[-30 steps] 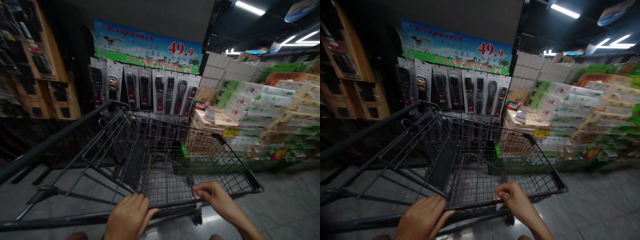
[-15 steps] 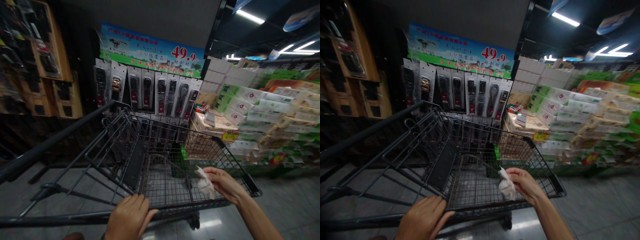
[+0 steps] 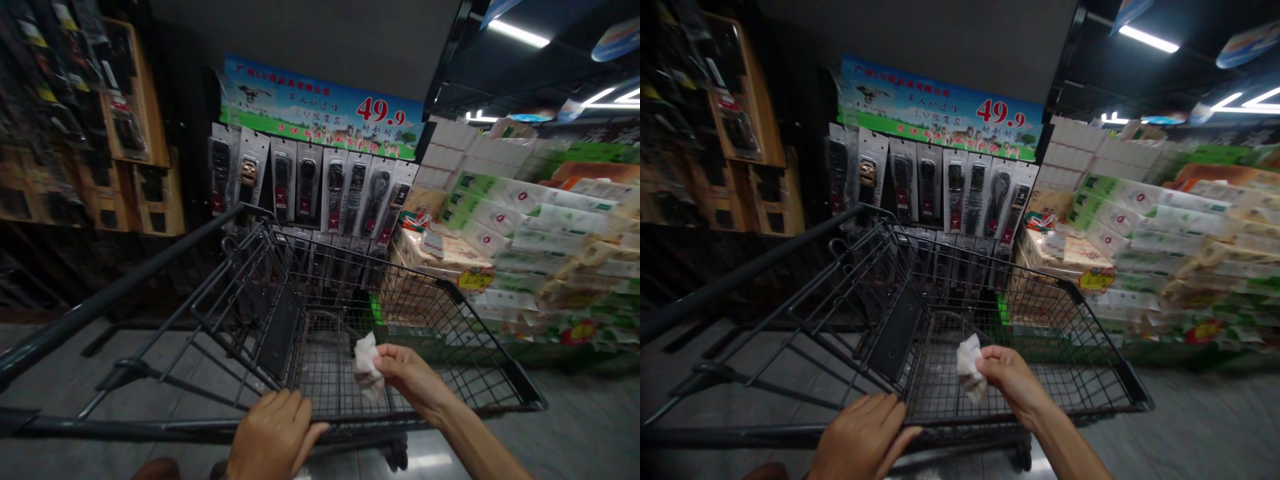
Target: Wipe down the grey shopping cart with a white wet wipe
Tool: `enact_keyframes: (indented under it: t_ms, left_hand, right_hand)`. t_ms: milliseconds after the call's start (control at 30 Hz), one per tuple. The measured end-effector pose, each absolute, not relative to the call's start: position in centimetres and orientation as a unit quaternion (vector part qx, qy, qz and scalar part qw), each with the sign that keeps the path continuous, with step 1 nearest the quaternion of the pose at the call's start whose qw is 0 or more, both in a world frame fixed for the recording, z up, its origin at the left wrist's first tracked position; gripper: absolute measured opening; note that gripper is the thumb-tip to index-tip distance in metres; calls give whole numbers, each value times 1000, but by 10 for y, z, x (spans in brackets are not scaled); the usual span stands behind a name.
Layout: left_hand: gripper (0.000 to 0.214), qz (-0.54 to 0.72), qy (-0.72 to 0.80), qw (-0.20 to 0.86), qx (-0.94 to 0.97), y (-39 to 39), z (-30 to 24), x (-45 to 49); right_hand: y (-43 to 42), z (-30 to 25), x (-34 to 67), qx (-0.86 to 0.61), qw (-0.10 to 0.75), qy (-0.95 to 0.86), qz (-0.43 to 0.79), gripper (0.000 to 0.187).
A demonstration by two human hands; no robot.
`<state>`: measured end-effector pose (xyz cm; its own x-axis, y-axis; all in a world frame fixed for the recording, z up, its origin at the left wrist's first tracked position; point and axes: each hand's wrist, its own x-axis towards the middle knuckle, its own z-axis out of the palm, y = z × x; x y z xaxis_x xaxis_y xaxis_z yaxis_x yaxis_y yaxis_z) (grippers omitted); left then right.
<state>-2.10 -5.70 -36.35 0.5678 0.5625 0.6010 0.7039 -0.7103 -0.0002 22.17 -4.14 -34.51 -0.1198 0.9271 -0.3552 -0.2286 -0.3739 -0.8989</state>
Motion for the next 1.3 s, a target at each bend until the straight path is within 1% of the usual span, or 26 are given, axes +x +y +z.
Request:
enact_keyframes:
  t_ms: [100,200,300,400,533,600,633,700,733,767,833,933,1000,1067,1167,1300]
  left_hand:
    - [32,-297,-364,119,-875,-57,-364,-21]
    - [30,-296,-370,117,-873,-58,-366,-21]
    - [21,-289,-378,107,-873,-59,-369,-22]
    - [12,-273,-394,86,-873,-60,-372,-22]
    - [13,-257,-415,50,-872,-60,-371,-23]
    - [12,-266,-425,26,-865,-59,-367,-23]
    - [16,-279,-431,11,-858,-58,-365,-22]
    - [28,-316,-445,-44,-837,-55,-360,-20]
    - [34,-333,-452,-90,-822,-53,-358,-17]
    - [38,-347,-457,-152,-805,-51,-355,-14]
    - [44,-366,-451,-311,-752,-47,-351,-7]
    - [56,-387,-391,-547,-631,-42,-343,5]
    - [53,-391,-360,-639,-556,-39,-337,9]
    - [45,-398,-369,-670,-507,-38,-331,11]
    - [43,-424,-409,-657,-470,-37,-327,11]
    - [45,-431,-406,-673,-442,-37,-328,13]
  right_hand:
    - [-38,-348,220,-512,444,-354,645,39]
    - [-35,-349,218,-545,446,-379,600,37]
    - [-35,-347,216,-537,459,-417,572,37]
    - [-36,-343,214,-517,475,-430,568,38]
    - [-39,-342,211,-490,488,-427,583,32]
    - [-40,-344,208,-470,486,-422,604,29]
    - [-40,-345,207,-460,487,-419,613,29]
    - [-41,-346,203,-444,492,-415,623,28]
    - [-41,-346,201,-439,496,-418,622,27]
    - [-42,-345,198,-437,499,-427,615,25]
    - [-43,-340,195,-438,506,-458,584,19]
    - [-45,-330,190,-450,517,-506,523,18]
    - [-46,-324,189,-468,518,-525,486,19]
    - [-48,-321,188,-493,517,-542,443,19]
    - [-51,-321,191,-509,520,-581,366,15]
    - [-56,-320,197,-443,523,-667,290,20]
